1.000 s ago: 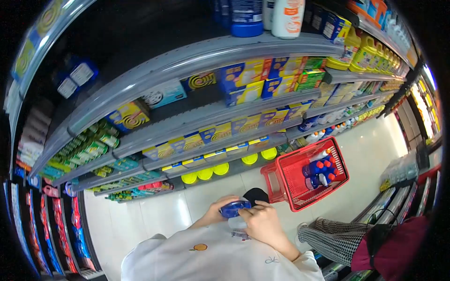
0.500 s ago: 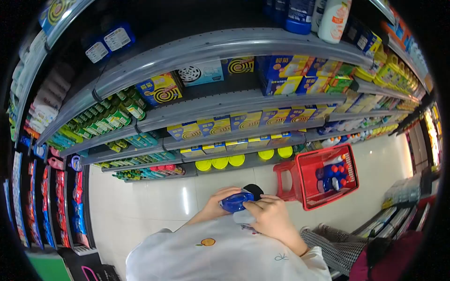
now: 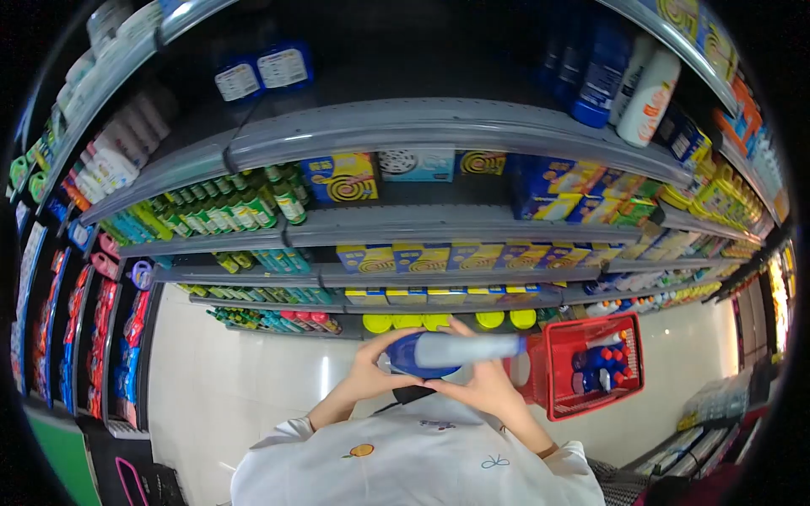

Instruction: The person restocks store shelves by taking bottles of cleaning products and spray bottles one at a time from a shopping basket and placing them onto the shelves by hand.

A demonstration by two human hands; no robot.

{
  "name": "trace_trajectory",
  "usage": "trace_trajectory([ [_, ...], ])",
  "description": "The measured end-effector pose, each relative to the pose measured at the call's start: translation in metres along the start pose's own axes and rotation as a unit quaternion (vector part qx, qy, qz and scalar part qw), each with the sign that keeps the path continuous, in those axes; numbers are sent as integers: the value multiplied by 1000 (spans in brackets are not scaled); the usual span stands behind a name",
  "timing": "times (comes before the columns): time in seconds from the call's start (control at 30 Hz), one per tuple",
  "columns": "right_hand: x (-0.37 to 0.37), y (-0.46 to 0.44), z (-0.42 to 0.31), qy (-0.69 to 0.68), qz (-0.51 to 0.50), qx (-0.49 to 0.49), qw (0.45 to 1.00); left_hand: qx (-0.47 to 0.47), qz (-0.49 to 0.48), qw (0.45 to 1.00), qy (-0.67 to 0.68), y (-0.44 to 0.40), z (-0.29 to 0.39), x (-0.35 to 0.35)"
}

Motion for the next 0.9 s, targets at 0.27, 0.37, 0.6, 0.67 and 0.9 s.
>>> trace_trajectory([
  [0.27,-32,-87,-18,-145,57,147,977,-48,65,980,-181,-4,88,54],
  [0.37,-23,-131,-43,-191,24,164,968,-38,46,982,-179,-16,127,80],
  [0.6,21,-254,-115,-277,21,117,954,-62,77,994,-53,-98,197,137],
  [0.67,30,-287,-132,-271,-31,74,959,-92,94,986,-99,-123,212,157],
  [0.9,26,-380,-143,-168,40,34,984,-128,117,967,-185,-198,232,229],
])
Point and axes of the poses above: each hand's wrist, its own y-axis away from the middle knuckle, its own x-axis out of the back of the hand, z = x × y, the point moved 2 cm from there along -y, towards the middle knuckle, and after that the axes turned 12 degrees about y, right-handed, at the moved point
